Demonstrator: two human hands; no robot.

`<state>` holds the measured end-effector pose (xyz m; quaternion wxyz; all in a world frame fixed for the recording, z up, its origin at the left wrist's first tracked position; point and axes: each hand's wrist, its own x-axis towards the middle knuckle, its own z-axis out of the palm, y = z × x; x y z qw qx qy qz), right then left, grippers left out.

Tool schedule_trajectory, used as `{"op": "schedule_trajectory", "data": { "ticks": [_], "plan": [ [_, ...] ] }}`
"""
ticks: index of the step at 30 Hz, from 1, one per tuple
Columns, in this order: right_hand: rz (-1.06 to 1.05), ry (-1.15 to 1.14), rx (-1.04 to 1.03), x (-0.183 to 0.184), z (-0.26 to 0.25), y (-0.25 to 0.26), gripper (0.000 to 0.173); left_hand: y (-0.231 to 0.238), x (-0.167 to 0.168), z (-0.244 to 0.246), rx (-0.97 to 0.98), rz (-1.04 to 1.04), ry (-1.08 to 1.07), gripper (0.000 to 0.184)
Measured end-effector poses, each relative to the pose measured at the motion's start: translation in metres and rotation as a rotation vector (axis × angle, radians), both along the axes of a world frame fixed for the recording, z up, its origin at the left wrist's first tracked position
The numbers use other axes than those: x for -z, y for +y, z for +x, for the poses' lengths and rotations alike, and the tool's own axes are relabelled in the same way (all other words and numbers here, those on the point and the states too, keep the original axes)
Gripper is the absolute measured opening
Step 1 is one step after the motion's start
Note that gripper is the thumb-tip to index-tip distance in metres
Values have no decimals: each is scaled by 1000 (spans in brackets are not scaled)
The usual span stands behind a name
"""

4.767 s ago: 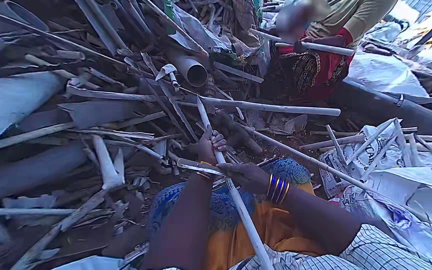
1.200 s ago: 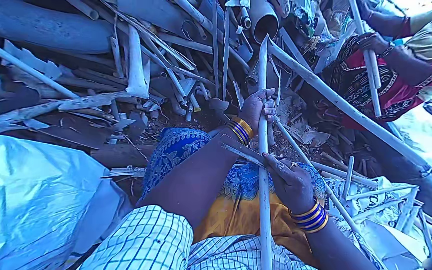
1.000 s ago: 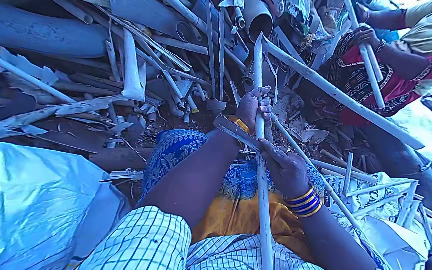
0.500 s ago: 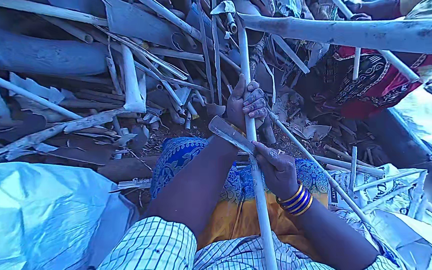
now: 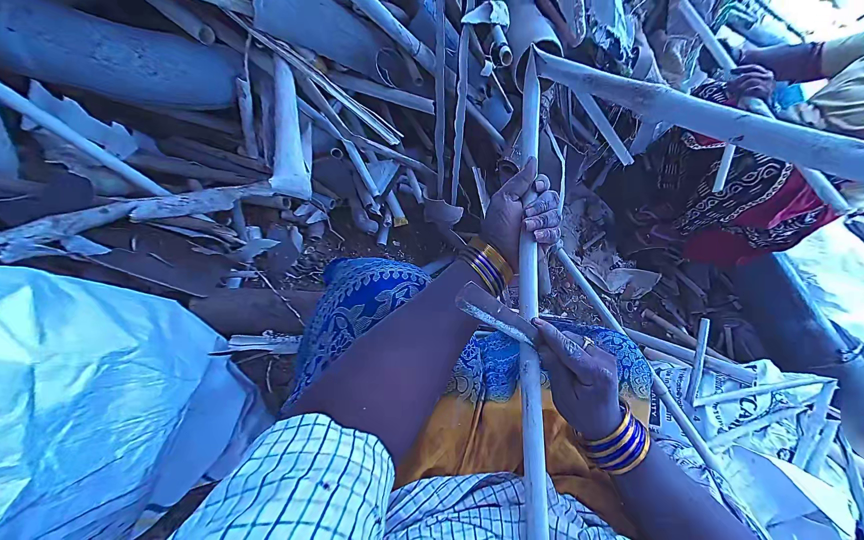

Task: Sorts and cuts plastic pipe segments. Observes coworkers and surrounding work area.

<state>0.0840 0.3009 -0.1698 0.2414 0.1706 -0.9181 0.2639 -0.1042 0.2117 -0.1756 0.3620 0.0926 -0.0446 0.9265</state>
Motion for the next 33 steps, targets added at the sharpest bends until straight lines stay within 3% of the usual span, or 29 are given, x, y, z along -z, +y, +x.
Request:
{"op": "schedule_trajectory", "data": {
  "ticks": [7, 13, 18, 24, 29, 33],
  "plan": [
    [-36, -15, 52, -4, -28, -2, 28, 5, 2, -2, 28, 34, -8, 56],
    [-187, -23, -41, 9, -3, -7, 32, 2, 1, -4, -2, -18, -28, 56],
    [-232, 2, 29, 7, -34, -9, 30, 1, -3, -2, 21, -15, -47, 57],
    [-272, 16, -28, 15, -7, -15, 32, 0, 4, -8, -8, 37, 13, 57],
    [-346, -35, 54, 11, -35, -11, 31, 1, -2, -4, 15, -55, -38, 54],
    [-370, -23, 11, 16, -17, -15, 31, 0, -2, -3, -9, -35, -43, 55]
  ]
}}
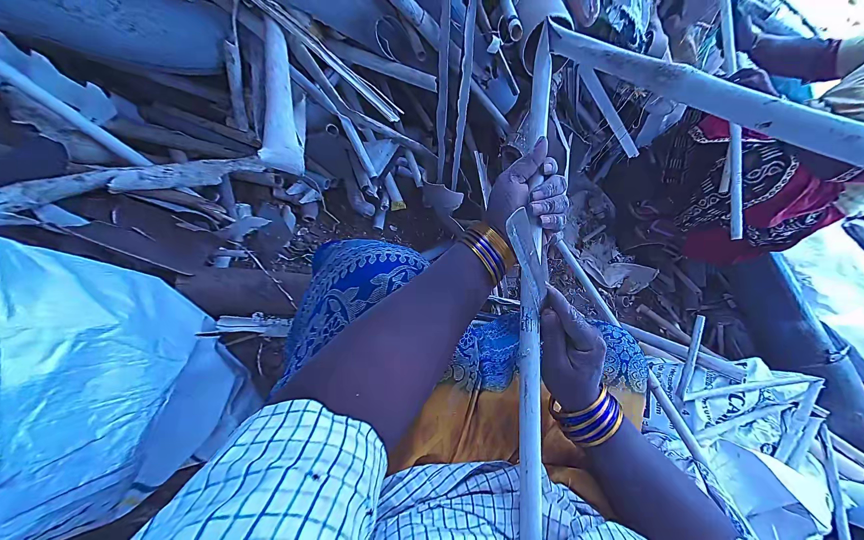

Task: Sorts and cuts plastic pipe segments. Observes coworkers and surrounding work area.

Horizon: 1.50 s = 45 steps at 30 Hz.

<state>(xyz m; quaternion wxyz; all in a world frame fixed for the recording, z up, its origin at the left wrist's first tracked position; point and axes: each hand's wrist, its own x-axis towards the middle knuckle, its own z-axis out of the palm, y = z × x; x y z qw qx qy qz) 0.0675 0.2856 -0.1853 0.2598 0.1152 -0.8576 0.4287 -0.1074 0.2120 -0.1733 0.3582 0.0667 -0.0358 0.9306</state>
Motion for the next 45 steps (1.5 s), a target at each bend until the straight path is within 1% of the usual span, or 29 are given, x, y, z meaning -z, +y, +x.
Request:
{"op": "schedule_trajectory", "data": {
  "ticks": [2, 5, 7, 9, 13, 16, 21, 23, 27, 29, 32, 34, 38, 42, 45],
  "plan": [
    [-6, 19, -23, 6, 11, 1, 33, 0, 2, -2, -15, -14, 28, 54],
    [42, 28, -8, 2, 1, 5, 32, -1, 0, -2, 4, -13, -6, 53],
    [115, -18, 17, -7, -13, 10, 31, -3, -5, 2, 17, -74, -38, 51],
    [223, -31, 31, -11, -17, 15, 30, -4, -4, 2, 30, -111, -32, 50],
    [333, 5, -37, -11, 11, 17, 31, -8, -4, 0, -20, -187, -33, 48],
    [309, 6, -56, -10, 14, 16, 32, -8, -4, -2, -31, -203, -44, 48],
    [258, -8, 66, -11, -17, 9, 30, -5, 1, -1, 29, -143, -21, 50],
    [253, -1, 32, -10, -8, 7, 30, -8, 0, -1, 10, -132, -26, 51],
    [275, 12, -68, -9, 16, 10, 31, -11, -3, -3, -48, -190, -24, 50],
    [254, -11, -57, -12, 6, 10, 30, -10, -3, -3, -40, -178, -22, 50],
    [165, -47, 17, -13, -16, 7, 29, -7, 0, -3, -6, -139, 4, 50],
    [147, -32, 11, -12, -13, 5, 30, -9, -3, -2, -19, -147, 5, 49],
    [168, -7, -56, -4, 14, 8, 31, -13, -2, -6, -52, -143, 4, 51],
    [148, -3, -8, -8, -6, 7, 30, -6, -2, -3, -9, -135, -46, 49],
    [207, 3, 12, -10, -7, 5, 30, -9, -4, -2, -13, -140, -45, 50]
  ]
}}
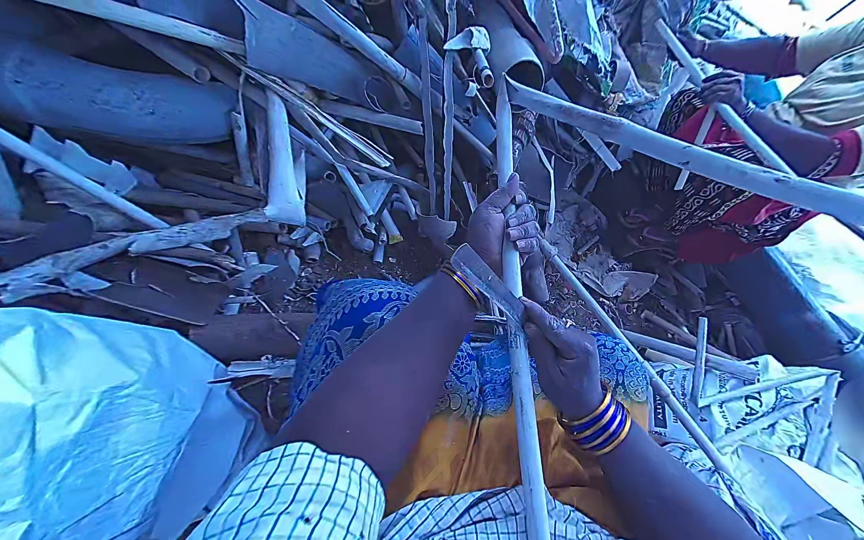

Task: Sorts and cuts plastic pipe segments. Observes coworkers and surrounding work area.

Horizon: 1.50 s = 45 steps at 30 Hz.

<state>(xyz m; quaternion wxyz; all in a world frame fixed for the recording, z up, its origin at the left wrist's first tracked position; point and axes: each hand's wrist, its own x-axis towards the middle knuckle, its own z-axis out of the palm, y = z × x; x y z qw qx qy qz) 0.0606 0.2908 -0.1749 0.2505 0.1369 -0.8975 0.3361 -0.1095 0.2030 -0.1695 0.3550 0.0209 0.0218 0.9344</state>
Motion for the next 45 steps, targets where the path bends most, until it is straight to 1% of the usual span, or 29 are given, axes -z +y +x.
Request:
{"op": "schedule_trajectory", "data": {
  "ticks": [4, 6, 10, 13, 15, 18, 19, 23, 27, 31, 34, 36, 39, 42, 45],
  "plan": [
    [63, 19, -66, 7, 23, 4, 32, -7, -1, -2, -42, -36, 15, 48],
    [84, 20, -40, 5, 16, 4, 31, -6, -1, -2, -52, -81, 8, 46],
    [57, -17, 45, 1, -9, 1, 29, -2, 1, -2, -12, -136, -12, 44],
    [-6, -18, -25, 4, 8, 0, 30, -9, -8, -4, -55, -243, -9, 40],
    [-12, -14, -85, 9, 27, 3, 31, -12, -9, -6, -97, -270, 9, 44],
    [58, 8, -87, 12, 32, 15, 32, -14, -12, -10, -161, -240, 0, 57],
    [82, 14, -67, 10, 29, 19, 33, -14, -14, -10, -177, -218, -12, 56],
    [112, 42, 4, -7, 10, 17, 34, -15, -24, -5, -194, -250, -32, 33],
    [172, 52, 56, -16, -16, 14, 34, -6, -25, 0, -155, -284, -82, 27],
    [236, -10, 36, -20, -36, 21, 31, 3, -15, 2, -147, -217, -32, 31],
    [191, -10, 6, -19, -40, 20, 30, 4, -9, 1, -93, -94, -22, 42],
    [163, -9, -16, -18, -37, 18, 30, 4, -7, 2, -65, -44, -25, 45],
    [180, 0, -46, -15, -22, 15, 31, 5, -8, 3, -71, -97, -20, 43],
    [258, 0, -106, -17, -2, 14, 32, 3, -10, 4, -78, -170, -11, 45],
    [307, 10, -48, -19, -9, 17, 30, 8, -9, 9, -49, -169, -9, 42]
  ]
}}
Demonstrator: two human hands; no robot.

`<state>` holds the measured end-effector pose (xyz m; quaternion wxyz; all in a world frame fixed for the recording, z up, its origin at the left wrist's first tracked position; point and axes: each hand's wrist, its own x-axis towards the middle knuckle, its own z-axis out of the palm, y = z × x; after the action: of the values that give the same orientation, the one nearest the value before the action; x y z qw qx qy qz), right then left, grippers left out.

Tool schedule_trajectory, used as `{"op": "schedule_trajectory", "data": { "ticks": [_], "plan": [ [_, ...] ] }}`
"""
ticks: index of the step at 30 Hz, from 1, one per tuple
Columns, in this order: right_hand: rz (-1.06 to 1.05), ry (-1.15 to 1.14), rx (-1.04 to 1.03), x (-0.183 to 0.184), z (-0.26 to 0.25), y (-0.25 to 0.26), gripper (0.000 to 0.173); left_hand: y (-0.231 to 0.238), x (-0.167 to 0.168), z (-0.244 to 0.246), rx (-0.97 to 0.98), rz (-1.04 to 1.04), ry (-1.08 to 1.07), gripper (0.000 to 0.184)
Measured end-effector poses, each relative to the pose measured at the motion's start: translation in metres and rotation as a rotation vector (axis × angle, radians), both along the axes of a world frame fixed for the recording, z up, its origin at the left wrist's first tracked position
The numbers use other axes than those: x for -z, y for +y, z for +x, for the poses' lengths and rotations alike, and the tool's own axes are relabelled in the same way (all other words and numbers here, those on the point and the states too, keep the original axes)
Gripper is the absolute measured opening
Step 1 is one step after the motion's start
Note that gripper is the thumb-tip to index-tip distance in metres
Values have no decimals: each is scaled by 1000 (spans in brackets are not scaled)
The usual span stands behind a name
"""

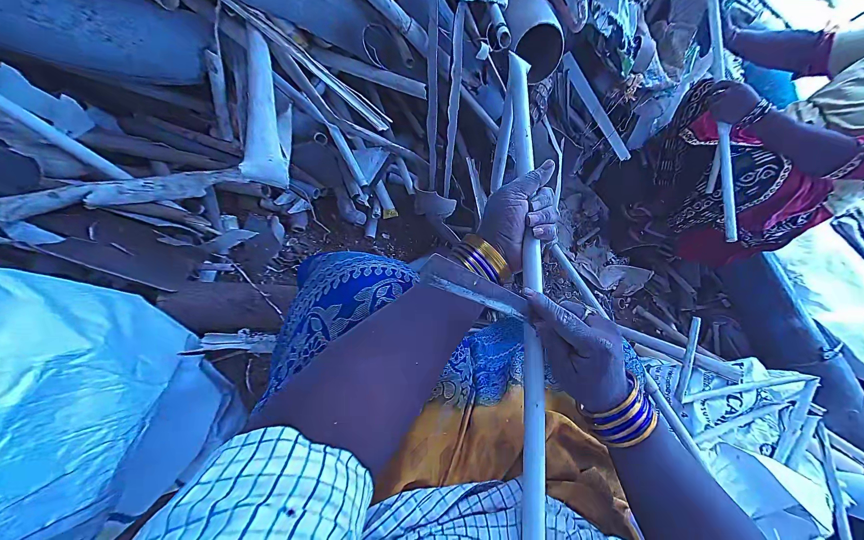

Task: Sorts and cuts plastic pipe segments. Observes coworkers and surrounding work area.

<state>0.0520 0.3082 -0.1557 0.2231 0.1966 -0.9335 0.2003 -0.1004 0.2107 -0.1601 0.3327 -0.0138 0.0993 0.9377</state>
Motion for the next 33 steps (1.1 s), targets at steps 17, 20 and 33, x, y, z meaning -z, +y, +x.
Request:
{"op": "schedule_trajectory", "data": {
  "ticks": [17, 20, 33],
  "plan": [
    [-1, 14, 12, 4, 9, 3, 30, -3, -2, 0, 1, -13, -17, 44],
    [46, -9, -1, 0, 16, 5, 31, -2, 0, -2, 0, -20, -11, 42],
    [152, 31, 52, -6, 5, 12, 31, 6, -8, 2, 14, -214, -26, 25]
  ]
}}
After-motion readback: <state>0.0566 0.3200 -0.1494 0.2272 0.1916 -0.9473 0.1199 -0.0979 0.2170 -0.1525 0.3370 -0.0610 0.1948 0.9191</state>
